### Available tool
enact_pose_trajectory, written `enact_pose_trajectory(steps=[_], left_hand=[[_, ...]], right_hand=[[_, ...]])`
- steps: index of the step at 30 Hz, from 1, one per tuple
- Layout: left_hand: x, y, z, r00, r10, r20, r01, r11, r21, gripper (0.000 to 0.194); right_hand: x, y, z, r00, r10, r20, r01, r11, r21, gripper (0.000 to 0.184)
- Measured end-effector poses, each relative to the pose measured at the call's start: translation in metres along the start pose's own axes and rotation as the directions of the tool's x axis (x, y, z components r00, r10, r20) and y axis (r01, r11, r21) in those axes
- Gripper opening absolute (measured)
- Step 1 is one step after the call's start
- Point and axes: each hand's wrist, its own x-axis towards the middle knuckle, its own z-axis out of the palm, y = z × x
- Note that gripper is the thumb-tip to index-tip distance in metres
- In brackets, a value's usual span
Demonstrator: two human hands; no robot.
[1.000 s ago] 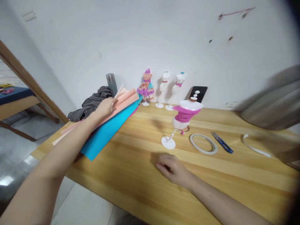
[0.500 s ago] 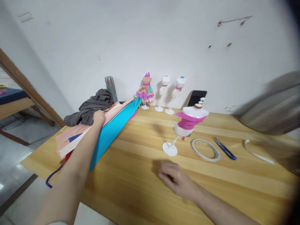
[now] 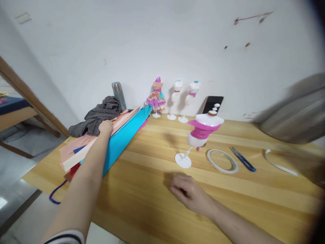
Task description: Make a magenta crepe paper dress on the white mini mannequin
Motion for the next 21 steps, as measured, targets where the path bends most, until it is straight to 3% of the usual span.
enact_pose_trajectory(steps=[5, 11, 21], left_hand=[[-0.008, 0.001, 0.006, 0.997, -0.011, -0.075, 0.011, 1.0, 0.008, 0.037], [-0.004, 0.004, 0.007, 0.997, 0.024, -0.075, -0.023, 1.0, 0.014, 0.039], [-0.012, 0.008, -0.008, 0.994, 0.063, -0.085, -0.061, 0.998, 0.03, 0.043]], right_hand=[[0.001, 0.0, 0.0, 1.0, -0.007, -0.001, 0.007, 1.0, 0.006, 0.031], [-0.001, 0.001, 0.001, 1.0, 0.02, 0.021, -0.02, 1.0, 0.003, 0.029], [0.001, 0.0, -0.002, 1.0, 0.004, 0.003, -0.004, 1.0, 0.03, 0.028]])
